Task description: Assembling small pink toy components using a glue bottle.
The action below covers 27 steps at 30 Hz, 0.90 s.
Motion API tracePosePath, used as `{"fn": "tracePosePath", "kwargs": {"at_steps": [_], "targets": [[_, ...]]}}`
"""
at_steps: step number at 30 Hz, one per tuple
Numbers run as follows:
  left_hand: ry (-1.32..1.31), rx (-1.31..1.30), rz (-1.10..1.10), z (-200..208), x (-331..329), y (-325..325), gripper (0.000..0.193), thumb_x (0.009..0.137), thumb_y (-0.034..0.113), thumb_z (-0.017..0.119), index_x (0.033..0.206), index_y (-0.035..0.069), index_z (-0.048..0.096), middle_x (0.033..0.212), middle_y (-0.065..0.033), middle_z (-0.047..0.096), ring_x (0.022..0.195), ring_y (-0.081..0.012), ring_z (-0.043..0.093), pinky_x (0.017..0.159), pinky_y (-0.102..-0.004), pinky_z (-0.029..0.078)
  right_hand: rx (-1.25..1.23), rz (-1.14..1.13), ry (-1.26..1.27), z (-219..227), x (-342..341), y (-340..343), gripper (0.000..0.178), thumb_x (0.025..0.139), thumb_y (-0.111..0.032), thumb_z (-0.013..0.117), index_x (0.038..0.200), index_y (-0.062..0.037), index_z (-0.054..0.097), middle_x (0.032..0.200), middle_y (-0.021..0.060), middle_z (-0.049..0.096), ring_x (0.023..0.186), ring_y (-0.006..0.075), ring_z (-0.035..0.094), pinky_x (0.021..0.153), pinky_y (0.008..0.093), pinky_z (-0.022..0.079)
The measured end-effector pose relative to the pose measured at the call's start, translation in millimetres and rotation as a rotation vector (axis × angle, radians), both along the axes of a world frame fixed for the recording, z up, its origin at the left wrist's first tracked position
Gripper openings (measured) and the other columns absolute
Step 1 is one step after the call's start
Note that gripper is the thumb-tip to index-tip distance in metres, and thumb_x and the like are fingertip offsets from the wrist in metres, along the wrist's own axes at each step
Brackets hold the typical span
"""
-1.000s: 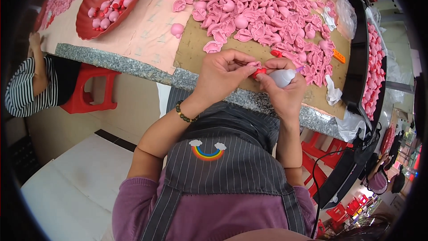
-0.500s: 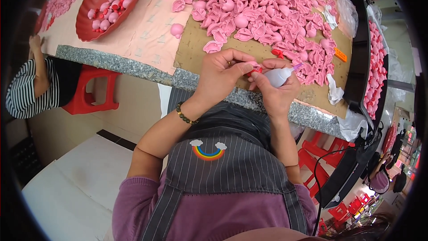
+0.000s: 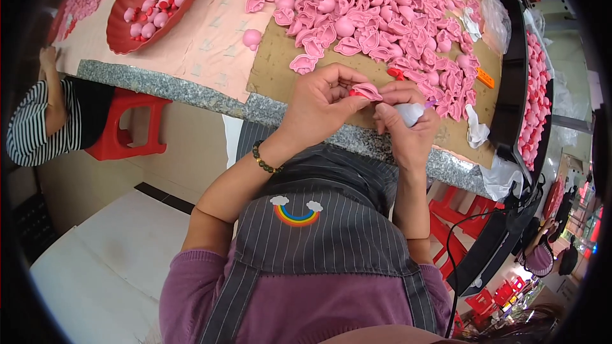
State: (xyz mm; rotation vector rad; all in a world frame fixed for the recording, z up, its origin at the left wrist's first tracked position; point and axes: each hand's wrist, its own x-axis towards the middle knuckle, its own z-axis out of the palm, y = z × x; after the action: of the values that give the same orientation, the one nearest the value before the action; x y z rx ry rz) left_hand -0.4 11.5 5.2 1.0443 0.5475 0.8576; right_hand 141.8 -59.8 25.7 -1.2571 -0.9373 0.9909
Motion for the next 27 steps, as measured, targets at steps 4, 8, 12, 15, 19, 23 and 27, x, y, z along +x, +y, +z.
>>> {"fn": "tracePosePath", "kwargs": {"at_steps": [4, 8, 12, 15, 19, 23, 27], "targets": [[0.081, 0.043, -0.113, 1.6, 1.3, -1.7, 0.029, 0.075, -0.009, 0.062, 0.103, -0.008, 0.053, 0.096, -0.0122, 0.06, 0.088, -0.0151, 0.06, 0.081, -0.0265, 0.05, 0.009, 0.0, -0.139, 5.7, 5.0, 0.3, 0.013, 0.076, 0.009, 0.058, 0.088, 0.0065, 0.059, 0.085, 0.0112, 0.057, 0.056, 0.0112, 0.056, 0.046, 0.021, 0.045], [0.04, 0.045, -0.073, 3.3, 0.9, -5.9, 0.032, 0.074, -0.008, 0.064, 0.103, -0.007, 0.053, 0.096, -0.0131, 0.06, 0.089, -0.0159, 0.06, 0.081, -0.0268, 0.05, -0.057, 0.011, -0.077, 5.8, 2.7, -4.7, 0.016, 0.075, 0.01, 0.057, 0.091, 0.0074, 0.059, 0.086, 0.0115, 0.057, 0.057, 0.0121, 0.058, 0.044, 0.0207, 0.046], [0.057, 0.01, -0.075, 6.6, -3.4, -6.2, 0.036, 0.073, -0.007, 0.066, 0.106, -0.007, 0.052, 0.092, -0.0119, 0.061, 0.084, -0.0144, 0.061, 0.075, -0.0265, 0.052, 0.106, -0.109, -0.021, -6.9, -7.5, -8.8, 0.015, 0.075, 0.011, 0.056, 0.09, 0.0077, 0.058, 0.087, 0.0127, 0.055, 0.057, 0.0127, 0.057, 0.043, 0.0209, 0.046], [0.07, 0.005, -0.121, 7.1, -6.8, -0.5, 0.041, 0.071, -0.004, 0.067, 0.109, -0.007, 0.052, 0.085, -0.0074, 0.061, 0.077, -0.0094, 0.06, 0.07, -0.0202, 0.051, 0.198, -0.104, -0.145, -11.4, -10.7, -9.8, 0.012, 0.076, 0.011, 0.055, 0.087, 0.0072, 0.058, 0.087, 0.0132, 0.054, 0.056, 0.0128, 0.056, 0.043, 0.0209, 0.046], [0.036, -0.036, -0.181, 2.4, -12.6, 6.9, 0.047, 0.071, -0.006, 0.067, 0.114, -0.006, 0.05, 0.084, -0.0081, 0.063, 0.078, -0.0112, 0.061, 0.071, -0.0234, 0.051, 0.252, -0.193, -0.29, -20.3, -18.2, -12.0, 0.011, 0.073, 0.009, 0.058, 0.082, 0.0045, 0.06, 0.084, 0.0124, 0.055, 0.062, 0.0128, 0.057, 0.049, 0.0222, 0.046], [-0.017, -0.096, -0.2, 4.9, -11.3, 9.5, 0.049, 0.071, -0.007, 0.066, 0.117, -0.005, 0.049, 0.083, -0.0069, 0.062, 0.075, -0.0089, 0.059, 0.067, -0.0207, 0.049, 0.282, -0.18, -0.358, -23.0, -18.1, -9.2, 0.007, 0.078, 0.008, 0.055, 0.083, 0.0044, 0.058, 0.088, 0.0121, 0.052, 0.061, 0.0116, 0.055, 0.047, 0.0202, 0.046], [0.04, -0.031, -0.204, 13.4, -0.3, 6.1, 0.047, 0.071, -0.007, 0.066, 0.115, -0.004, 0.05, 0.077, -0.0019, 0.058, 0.068, -0.0051, 0.055, 0.06, -0.0176, 0.046, 0.304, -0.177, -0.457, -10.1, -6.4, -12.4, 0.01, 0.074, 0.006, 0.06, 0.082, 0.0008, 0.062, 0.083, 0.0111, 0.056, 0.066, 0.014, 0.056, 0.054, 0.0246, 0.047]]}}
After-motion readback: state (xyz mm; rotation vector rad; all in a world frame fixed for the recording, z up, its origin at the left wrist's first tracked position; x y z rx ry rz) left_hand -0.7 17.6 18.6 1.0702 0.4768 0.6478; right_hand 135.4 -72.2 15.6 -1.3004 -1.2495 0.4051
